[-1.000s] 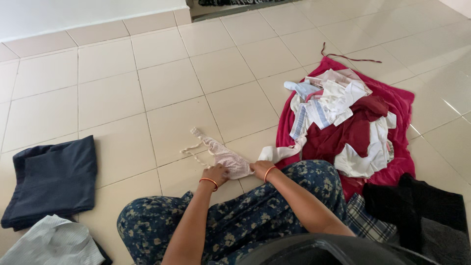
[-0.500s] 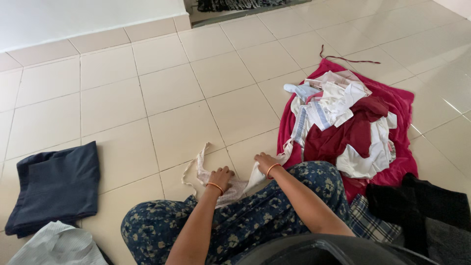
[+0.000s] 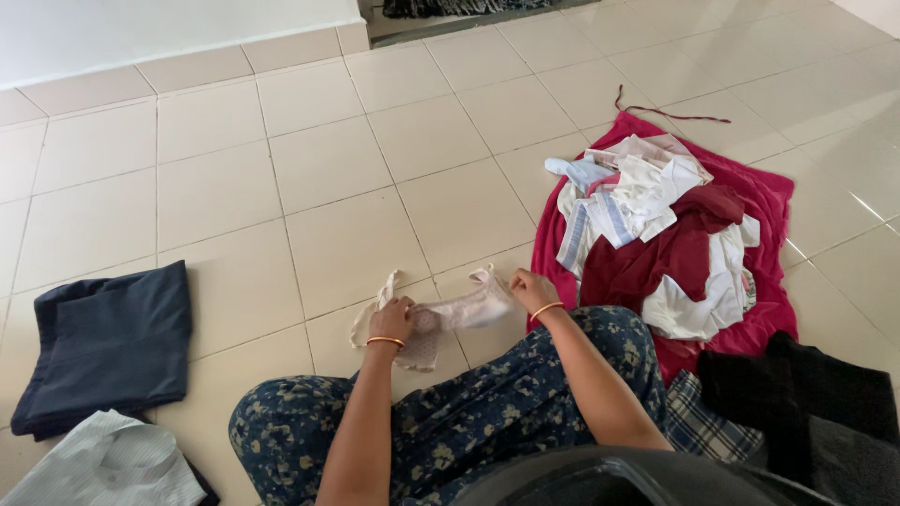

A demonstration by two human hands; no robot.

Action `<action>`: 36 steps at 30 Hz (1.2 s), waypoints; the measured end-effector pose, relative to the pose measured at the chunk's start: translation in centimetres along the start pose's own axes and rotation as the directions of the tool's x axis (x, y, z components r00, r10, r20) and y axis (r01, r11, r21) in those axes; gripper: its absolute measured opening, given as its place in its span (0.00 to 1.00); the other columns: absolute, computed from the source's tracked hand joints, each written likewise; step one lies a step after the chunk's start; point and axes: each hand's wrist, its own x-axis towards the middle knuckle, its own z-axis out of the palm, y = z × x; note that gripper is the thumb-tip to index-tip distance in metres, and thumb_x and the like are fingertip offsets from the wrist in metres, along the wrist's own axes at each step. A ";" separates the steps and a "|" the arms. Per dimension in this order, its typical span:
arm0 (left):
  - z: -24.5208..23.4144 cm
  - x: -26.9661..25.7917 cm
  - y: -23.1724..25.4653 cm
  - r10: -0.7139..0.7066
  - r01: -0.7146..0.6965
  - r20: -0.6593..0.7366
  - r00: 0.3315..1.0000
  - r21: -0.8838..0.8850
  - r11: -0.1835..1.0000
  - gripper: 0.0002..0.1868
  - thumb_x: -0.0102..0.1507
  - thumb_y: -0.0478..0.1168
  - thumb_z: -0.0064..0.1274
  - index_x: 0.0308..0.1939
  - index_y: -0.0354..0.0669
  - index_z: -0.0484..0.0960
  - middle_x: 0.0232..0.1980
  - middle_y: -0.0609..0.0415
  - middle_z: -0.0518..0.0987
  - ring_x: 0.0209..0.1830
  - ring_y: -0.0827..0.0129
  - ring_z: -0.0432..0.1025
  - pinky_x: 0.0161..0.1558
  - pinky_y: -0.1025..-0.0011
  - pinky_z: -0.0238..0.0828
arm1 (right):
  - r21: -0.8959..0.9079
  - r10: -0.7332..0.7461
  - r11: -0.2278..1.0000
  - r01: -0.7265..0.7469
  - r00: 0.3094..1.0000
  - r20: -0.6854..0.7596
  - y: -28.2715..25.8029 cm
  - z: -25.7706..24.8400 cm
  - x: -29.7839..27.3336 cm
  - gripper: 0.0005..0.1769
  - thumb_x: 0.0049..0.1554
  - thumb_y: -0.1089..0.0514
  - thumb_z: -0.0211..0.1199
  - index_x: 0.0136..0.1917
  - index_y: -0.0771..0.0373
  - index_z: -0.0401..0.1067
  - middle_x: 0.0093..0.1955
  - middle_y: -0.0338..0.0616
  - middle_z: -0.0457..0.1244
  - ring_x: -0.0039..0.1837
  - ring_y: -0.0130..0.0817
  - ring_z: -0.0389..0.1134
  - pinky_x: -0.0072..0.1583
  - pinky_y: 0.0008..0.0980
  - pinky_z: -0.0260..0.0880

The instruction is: The person picks up clothes from a pile on the floor, including a black item and a white undergarment, and folds them into flat rectangular shapes.

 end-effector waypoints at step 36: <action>-11.9 -2.8 2.5 0.087 -0.040 -0.406 0.910 0.124 0.992 0.11 0.57 0.53 0.62 0.39 0.57 0.86 0.39 0.60 0.81 0.44 0.61 0.76 0.54 0.58 0.65 | 0.410 -0.304 0.837 0.362 0.931 -0.202 -0.9 -1.7 1.1 0.09 0.51 0.58 0.71 0.46 0.60 0.79 0.38 0.42 0.64 0.48 0.42 0.63 0.55 0.37 0.63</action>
